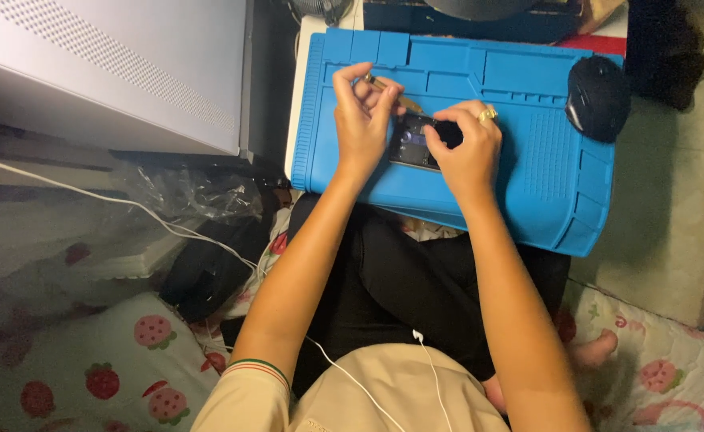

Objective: The person is disassembling a mobile phone on a repair mat, using a screwdriver to remove internal components.

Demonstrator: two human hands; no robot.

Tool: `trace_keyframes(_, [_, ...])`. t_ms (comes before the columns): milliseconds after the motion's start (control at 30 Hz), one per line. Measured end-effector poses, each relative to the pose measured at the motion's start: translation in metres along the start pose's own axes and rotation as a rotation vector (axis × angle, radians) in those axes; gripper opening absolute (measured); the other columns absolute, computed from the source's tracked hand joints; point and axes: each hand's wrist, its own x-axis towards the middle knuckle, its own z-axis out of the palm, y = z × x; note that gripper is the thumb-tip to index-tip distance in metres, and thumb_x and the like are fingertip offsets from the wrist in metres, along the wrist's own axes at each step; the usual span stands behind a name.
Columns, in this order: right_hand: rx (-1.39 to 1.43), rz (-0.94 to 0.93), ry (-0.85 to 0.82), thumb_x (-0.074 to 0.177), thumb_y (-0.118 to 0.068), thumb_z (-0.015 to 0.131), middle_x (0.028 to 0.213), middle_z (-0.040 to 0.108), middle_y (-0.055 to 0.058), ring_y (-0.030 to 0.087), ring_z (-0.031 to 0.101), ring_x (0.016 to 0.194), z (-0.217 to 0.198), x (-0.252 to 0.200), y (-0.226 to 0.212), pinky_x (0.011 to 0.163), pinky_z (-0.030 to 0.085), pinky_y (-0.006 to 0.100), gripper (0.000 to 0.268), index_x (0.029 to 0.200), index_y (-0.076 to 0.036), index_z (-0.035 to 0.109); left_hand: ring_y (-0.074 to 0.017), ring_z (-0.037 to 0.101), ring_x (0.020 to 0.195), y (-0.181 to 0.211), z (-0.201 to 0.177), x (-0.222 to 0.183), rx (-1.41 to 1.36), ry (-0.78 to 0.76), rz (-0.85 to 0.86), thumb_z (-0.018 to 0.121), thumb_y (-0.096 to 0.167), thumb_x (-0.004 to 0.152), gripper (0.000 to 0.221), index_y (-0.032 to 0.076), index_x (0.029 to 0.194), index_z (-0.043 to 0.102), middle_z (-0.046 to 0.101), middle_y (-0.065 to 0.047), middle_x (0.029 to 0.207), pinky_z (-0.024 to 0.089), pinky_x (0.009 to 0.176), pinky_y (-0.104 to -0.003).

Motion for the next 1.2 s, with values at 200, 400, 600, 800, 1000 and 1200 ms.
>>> trace_keyframes(200, [-0.017,0.009,-0.014,0.091,0.002,0.089,0.094,0.068,0.001,0.027,0.069,0.094,-0.003,0.002,-0.001,0.085,0.056,0.041,0.02,0.091,-0.011,0.073,-0.0156,0.077,0.073,-0.023,-0.003,0.001,0.083,-0.029,0.062,0.061,0.006,0.11,0.036,0.006,0.137,0.036,0.075,-0.011,0.101,0.066,0.067,-0.027])
trace_keyframes(400, [-0.003,0.045,-0.014,0.089,0.003,0.09,0.091,0.068,0.002,0.028,0.068,0.091,-0.001,0.001,-0.001,0.082,0.055,0.04,0.021,0.088,-0.009,0.072,-0.0176,0.078,0.073,-0.018,-0.003,0.001,0.079,-0.027,0.049,0.061,0.004,0.109,0.038,0.003,0.137,0.036,0.075,-0.014,0.101,0.065,0.068,-0.028])
trace_keyframes(600, [-0.008,0.074,-0.012,0.089,0.002,0.09,0.091,0.069,0.002,0.028,0.069,0.092,-0.005,0.003,-0.009,0.081,0.056,0.039,0.02,0.089,-0.008,0.073,-0.0176,0.078,0.073,-0.019,-0.003,0.001,0.083,-0.022,0.045,0.062,0.002,0.108,0.04,0.003,0.138,0.036,0.075,-0.014,0.101,0.066,0.067,-0.027])
trace_keyframes(800, [-0.02,0.104,-0.028,0.088,0.001,0.091,0.09,0.069,0.0,0.026,0.069,0.093,-0.003,0.001,-0.006,0.081,0.056,0.037,0.019,0.09,-0.011,0.076,-0.0169,0.077,0.073,-0.016,-0.001,-0.001,0.084,-0.03,0.043,0.061,0.003,0.108,0.037,0.002,0.136,0.037,0.075,-0.014,0.1,0.065,0.068,-0.027])
trace_keyframes(1000, [-0.027,0.112,-0.03,0.09,0.0,0.09,0.09,0.069,0.0,0.026,0.069,0.094,-0.003,0.001,-0.005,0.08,0.057,0.037,0.018,0.091,-0.011,0.076,-0.0161,0.077,0.074,-0.017,-0.001,-0.001,0.093,-0.025,0.041,0.061,0.002,0.108,0.037,0.002,0.136,0.037,0.075,-0.013,0.101,0.065,0.068,-0.027])
trace_keyframes(1200, [-0.024,0.125,-0.032,0.091,0.001,0.088,0.09,0.069,0.0,0.025,0.068,0.094,-0.003,0.002,-0.008,0.08,0.057,0.035,0.016,0.093,-0.011,0.077,-0.0173,0.077,0.074,-0.011,0.0,-0.001,0.111,-0.027,0.058,0.06,0.003,0.109,0.035,0.002,0.136,0.037,0.075,-0.014,0.101,0.064,0.069,-0.028])
